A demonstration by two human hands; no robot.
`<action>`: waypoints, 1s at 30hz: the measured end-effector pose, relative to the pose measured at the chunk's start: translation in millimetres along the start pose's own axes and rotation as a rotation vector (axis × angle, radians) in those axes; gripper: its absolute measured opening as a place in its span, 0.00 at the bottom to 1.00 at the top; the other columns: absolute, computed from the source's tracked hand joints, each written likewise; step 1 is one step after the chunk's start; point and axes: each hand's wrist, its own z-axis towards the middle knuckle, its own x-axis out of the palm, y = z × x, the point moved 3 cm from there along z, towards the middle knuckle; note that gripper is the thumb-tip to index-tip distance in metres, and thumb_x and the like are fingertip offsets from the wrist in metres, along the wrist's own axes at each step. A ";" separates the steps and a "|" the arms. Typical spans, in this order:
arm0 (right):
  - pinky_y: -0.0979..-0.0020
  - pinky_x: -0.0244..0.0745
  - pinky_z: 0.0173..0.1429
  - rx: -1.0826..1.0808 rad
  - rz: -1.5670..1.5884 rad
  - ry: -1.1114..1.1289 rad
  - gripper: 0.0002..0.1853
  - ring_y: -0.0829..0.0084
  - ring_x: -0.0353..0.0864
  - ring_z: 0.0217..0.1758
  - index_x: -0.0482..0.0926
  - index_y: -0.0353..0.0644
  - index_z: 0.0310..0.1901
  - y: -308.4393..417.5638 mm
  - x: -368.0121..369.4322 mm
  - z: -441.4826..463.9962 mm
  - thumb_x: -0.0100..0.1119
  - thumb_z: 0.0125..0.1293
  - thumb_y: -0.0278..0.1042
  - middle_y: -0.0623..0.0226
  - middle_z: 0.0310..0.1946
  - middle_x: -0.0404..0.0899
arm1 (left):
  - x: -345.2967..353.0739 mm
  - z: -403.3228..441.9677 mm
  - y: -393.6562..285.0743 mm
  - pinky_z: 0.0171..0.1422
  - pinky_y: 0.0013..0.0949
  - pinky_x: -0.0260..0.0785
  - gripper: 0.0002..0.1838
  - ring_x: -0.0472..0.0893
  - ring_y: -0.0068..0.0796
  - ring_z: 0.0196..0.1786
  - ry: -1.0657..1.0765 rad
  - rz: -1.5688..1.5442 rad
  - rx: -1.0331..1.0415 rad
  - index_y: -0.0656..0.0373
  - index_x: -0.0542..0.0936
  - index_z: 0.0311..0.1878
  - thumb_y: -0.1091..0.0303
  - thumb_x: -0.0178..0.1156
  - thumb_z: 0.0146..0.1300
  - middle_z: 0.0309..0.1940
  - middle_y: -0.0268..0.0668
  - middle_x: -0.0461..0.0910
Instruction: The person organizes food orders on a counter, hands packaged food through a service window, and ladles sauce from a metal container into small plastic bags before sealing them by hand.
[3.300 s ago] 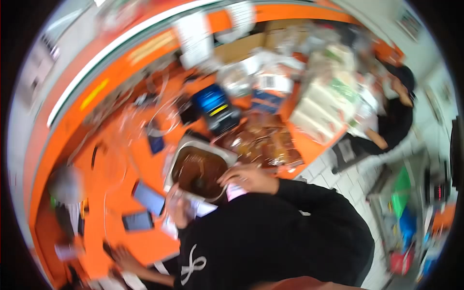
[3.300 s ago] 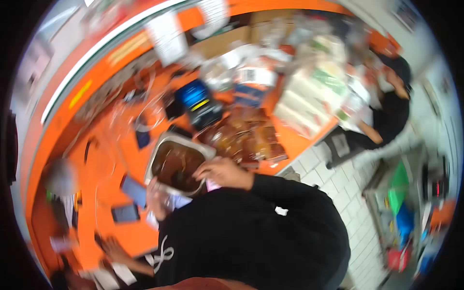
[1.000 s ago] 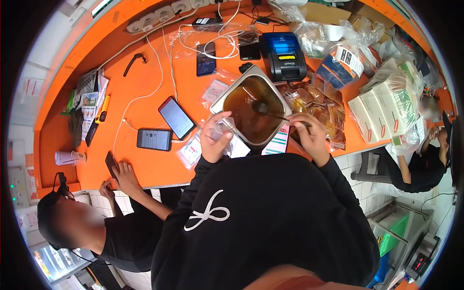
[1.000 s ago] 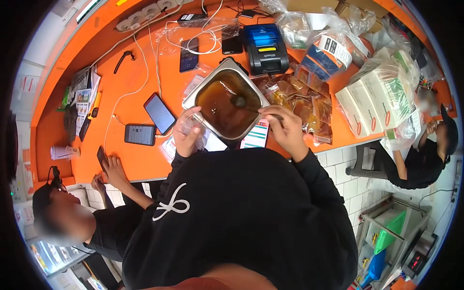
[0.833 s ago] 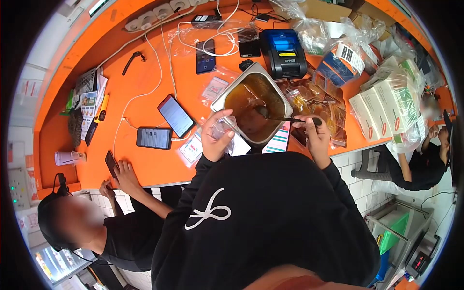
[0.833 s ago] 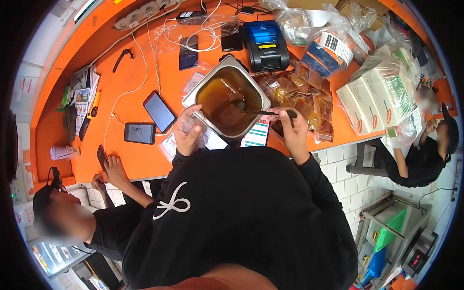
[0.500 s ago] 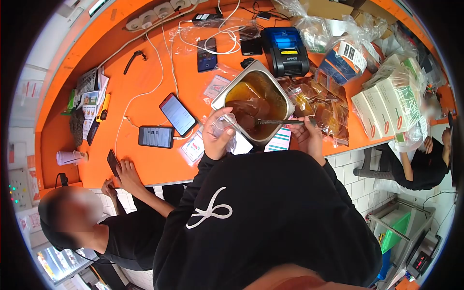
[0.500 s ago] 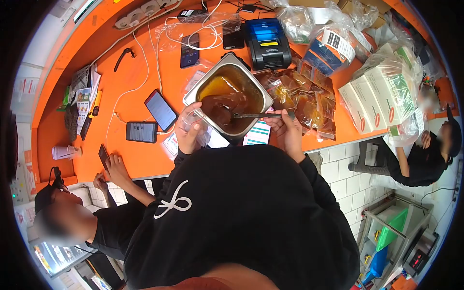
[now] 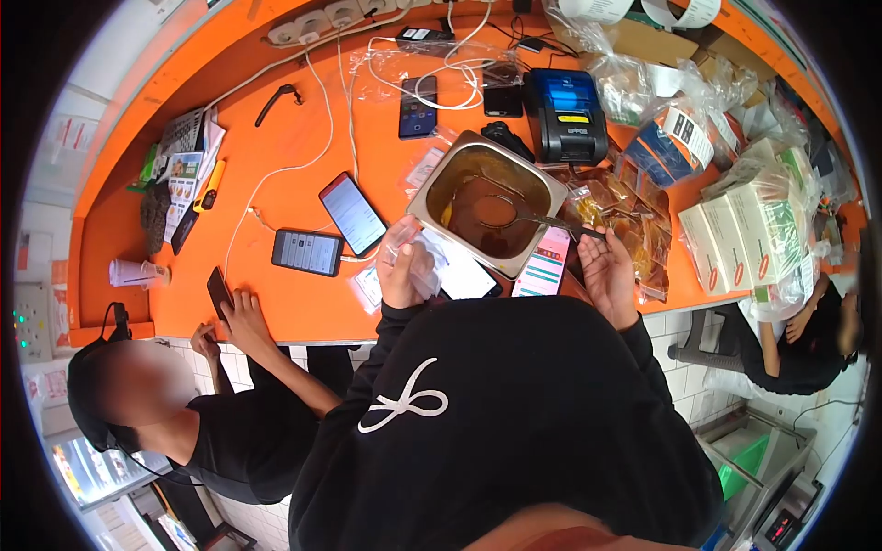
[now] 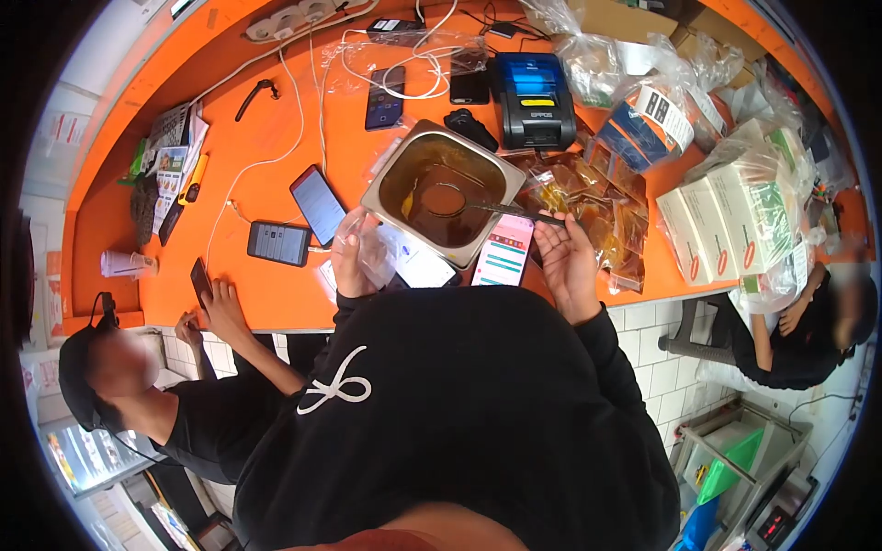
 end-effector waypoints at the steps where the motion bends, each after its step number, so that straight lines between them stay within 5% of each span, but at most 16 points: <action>1: 0.72 0.75 0.47 0.005 0.008 -0.002 0.08 0.69 0.78 0.39 0.71 0.35 0.39 1.4 2.2 1.1 0.48 0.64 0.32 0.58 0.34 0.77 | -9.4 -1.2 -2.9 0.28 0.20 0.59 0.25 0.66 0.16 0.23 0.005 0.026 0.023 0.68 0.64 0.56 0.68 0.58 0.58 0.32 0.35 0.72; 3: 0.72 0.76 0.47 0.006 0.013 -0.007 0.08 0.69 0.78 0.39 0.71 0.35 0.39 4.0 7.9 2.8 0.49 0.64 0.32 0.58 0.33 0.76 | -5.7 -0.7 -10.6 0.30 0.19 0.62 0.27 0.68 0.16 0.27 -0.109 0.222 0.205 0.64 0.65 0.57 0.63 0.59 0.56 0.49 0.42 0.72; 6: 0.71 0.76 0.46 0.008 0.023 -0.010 0.08 0.69 0.78 0.38 0.71 0.35 0.38 7.7 12.2 6.5 0.49 0.64 0.31 0.59 0.32 0.76 | -30.0 -6.0 -19.3 0.30 0.19 0.62 0.27 0.66 0.15 0.23 -0.133 0.289 0.230 0.62 0.64 0.58 0.66 0.59 0.56 0.55 0.43 0.68; 14: 0.70 0.76 0.45 -0.013 0.039 0.047 0.08 0.67 0.79 0.37 0.71 0.34 0.37 16.0 28.2 18.8 0.49 0.63 0.32 0.57 0.32 0.77 | -13.7 -1.4 -57.4 0.23 0.17 0.55 0.34 0.63 0.14 0.19 0.015 0.265 0.304 0.66 0.61 0.60 0.63 0.63 0.53 0.43 0.36 0.70; 25: 0.71 0.76 0.45 -0.063 0.007 0.153 0.08 0.69 0.78 0.38 0.71 0.33 0.38 39.8 63.2 20.1 0.49 0.63 0.29 0.55 0.39 0.76 | 44.3 33.0 -67.5 0.31 0.20 0.59 0.39 0.66 0.16 0.23 0.327 0.349 0.304 0.69 0.58 0.61 0.68 0.64 0.45 0.41 0.34 0.63; 29: 0.72 0.77 0.44 -0.082 -0.003 0.164 0.08 0.70 0.78 0.37 0.71 0.33 0.38 47.3 71.5 19.4 0.49 0.63 0.29 0.55 0.38 0.76 | 55.3 44.8 -64.7 0.39 0.22 0.63 0.37 0.71 0.21 0.34 0.398 0.453 0.243 0.67 0.60 0.60 0.72 0.64 0.44 0.41 0.33 0.65; 30: 0.72 0.77 0.44 -0.089 -0.001 0.169 0.08 0.70 0.78 0.37 0.71 0.33 0.38 48.6 74.1 18.1 0.49 0.63 0.29 0.55 0.38 0.77 | 63.9 41.3 -60.5 0.49 0.23 0.61 0.36 0.69 0.23 0.44 0.358 0.320 0.107 0.66 0.62 0.60 0.76 0.63 0.44 0.43 0.33 0.65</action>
